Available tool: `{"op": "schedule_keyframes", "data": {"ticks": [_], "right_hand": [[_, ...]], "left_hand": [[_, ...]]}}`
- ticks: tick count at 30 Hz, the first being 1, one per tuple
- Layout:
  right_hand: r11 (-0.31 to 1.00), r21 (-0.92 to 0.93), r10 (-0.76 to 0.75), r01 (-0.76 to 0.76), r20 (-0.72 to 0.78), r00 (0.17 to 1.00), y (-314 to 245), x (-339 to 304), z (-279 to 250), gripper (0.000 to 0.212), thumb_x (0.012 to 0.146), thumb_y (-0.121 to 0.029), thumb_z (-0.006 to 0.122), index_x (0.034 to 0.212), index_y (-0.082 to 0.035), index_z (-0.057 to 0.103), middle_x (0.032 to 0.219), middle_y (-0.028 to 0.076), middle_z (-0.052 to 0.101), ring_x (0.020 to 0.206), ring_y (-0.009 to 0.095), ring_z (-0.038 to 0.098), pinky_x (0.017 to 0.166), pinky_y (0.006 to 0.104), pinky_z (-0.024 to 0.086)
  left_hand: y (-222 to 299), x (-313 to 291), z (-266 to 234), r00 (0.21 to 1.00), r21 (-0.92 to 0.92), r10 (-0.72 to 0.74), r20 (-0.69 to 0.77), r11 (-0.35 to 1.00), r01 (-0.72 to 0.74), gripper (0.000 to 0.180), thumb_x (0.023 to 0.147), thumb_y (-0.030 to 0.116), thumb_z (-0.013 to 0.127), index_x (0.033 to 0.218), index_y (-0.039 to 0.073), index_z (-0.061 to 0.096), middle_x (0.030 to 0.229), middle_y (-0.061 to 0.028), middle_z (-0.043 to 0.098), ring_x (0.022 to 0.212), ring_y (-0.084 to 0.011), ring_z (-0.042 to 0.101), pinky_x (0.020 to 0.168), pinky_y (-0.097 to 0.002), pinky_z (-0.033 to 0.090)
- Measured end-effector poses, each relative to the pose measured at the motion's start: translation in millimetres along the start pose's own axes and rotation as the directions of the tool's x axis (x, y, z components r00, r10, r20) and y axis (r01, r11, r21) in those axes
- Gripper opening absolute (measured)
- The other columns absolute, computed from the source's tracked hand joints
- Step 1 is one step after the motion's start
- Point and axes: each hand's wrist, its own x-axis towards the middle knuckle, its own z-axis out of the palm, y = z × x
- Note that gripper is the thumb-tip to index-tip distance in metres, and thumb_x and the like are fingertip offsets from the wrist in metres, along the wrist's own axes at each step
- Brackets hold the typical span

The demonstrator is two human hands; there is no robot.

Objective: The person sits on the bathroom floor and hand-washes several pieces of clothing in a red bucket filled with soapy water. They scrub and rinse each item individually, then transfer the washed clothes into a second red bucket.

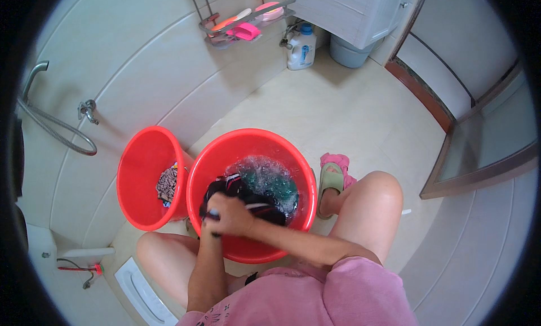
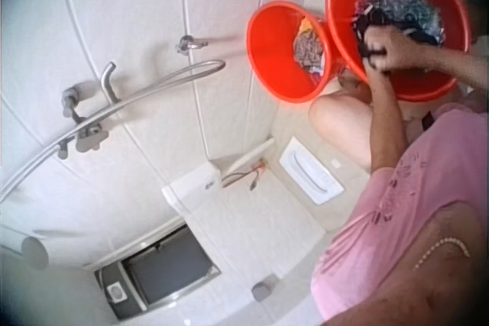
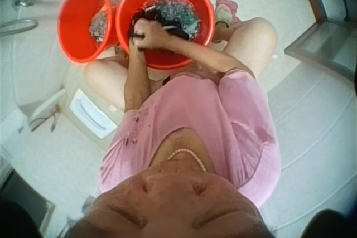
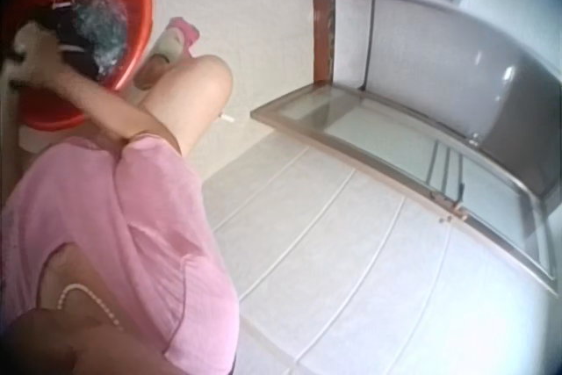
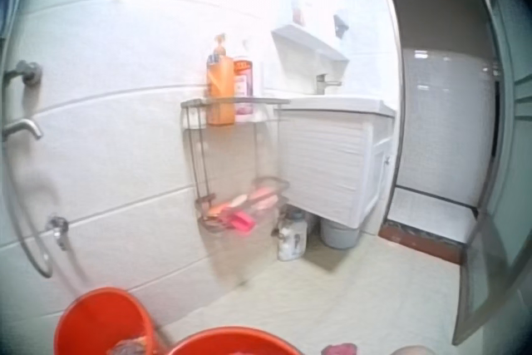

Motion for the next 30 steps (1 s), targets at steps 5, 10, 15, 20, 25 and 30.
{"op": "schedule_keyframes", "data": {"ticks": [5,10,15,20,25,30], "right_hand": [[0.981,-0.126,-0.138,0.148,0.082,0.987,-5.5,-3.3,3.9,0.026,0.066,-0.023,0.069,0.080,-0.007,0.054,0.080,0.014,0.053,0.067,0.036,0.059,0.059,0.0442,0.049],[0.811,-0.226,0.484,-0.540,-0.260,0.836,78.7,43.5,-60.9,0.031,0.070,-0.030,0.067,0.088,-0.005,0.065,0.087,0.021,0.065,0.082,0.037,0.064,0.073,0.0433,0.051],[0.729,-0.405,0.446,-0.552,-0.331,0.832,117.3,30.9,-89.2,0.039,0.070,-0.023,0.067,0.104,-0.006,0.056,0.093,0.018,0.064,0.088,0.038,0.063,0.077,0.0471,0.050],[0.483,-0.842,0.602,-0.239,0.122,0.789,142.1,1.3,-55.7,0.071,0.076,-0.019,0.063,0.140,-0.016,0.034,0.134,0.027,0.038,0.091,0.039,0.064,0.077,0.0440,0.053],[0.433,-0.880,0.709,-0.194,0.199,0.676,168.3,-35.7,-26.1,0.062,0.080,-0.017,0.060,0.138,-0.017,0.039,0.139,0.022,0.036,0.105,0.037,0.060,0.086,0.0437,0.050],[0.488,-0.616,0.730,-0.618,-0.100,0.676,172.6,-20.2,-38.3,0.045,0.073,-0.013,0.062,0.118,-0.013,0.060,0.116,0.017,0.059,0.102,0.035,0.061,0.088,0.0410,0.049]], "left_hand": [[-13.4,-4.3,5.6,0.980,0.745,0.175,-0.095,0.666,-0.047,0.027,0.094,0.028,0.045,0.108,0.009,0.058,0.103,-0.0065,0.061,0.099,-0.0208,0.058,0.091,-0.0337,0.045],[13.5,1.7,72.5,0.728,-0.014,-0.117,-0.675,0.989,0.145,0.040,0.089,0.030,0.061,0.119,0.005,0.053,0.111,-0.0091,0.063,0.093,-0.0238,0.064,0.077,-0.0368,0.055],[47.8,5.7,69.6,0.557,0.016,-0.106,-0.824,0.978,0.208,0.047,0.084,0.029,0.067,0.125,0.012,0.049,0.108,-0.0106,0.062,0.099,-0.0254,0.061,0.083,-0.0410,0.052],[-4.5,24.2,34.3,0.737,0.750,0.244,-0.630,0.438,0.496,0.085,0.075,0.032,0.075,0.142,0.005,0.029,0.124,-0.0155,0.054,0.107,-0.0274,0.055,0.090,-0.0353,0.046],[-52.2,16.5,19.0,0.627,0.589,-0.050,-0.777,0.293,0.753,0.076,0.077,0.033,0.073,0.137,0.001,0.039,0.125,-0.0160,0.055,0.111,-0.0278,0.055,0.092,-0.0360,0.045],[-23.3,18.5,17.1,0.660,0.158,-0.102,-0.745,0.933,0.322,0.041,0.084,0.027,0.066,0.118,0.006,0.055,0.112,-0.0112,0.061,0.101,-0.0263,0.059,0.083,-0.0419,0.048]]}}
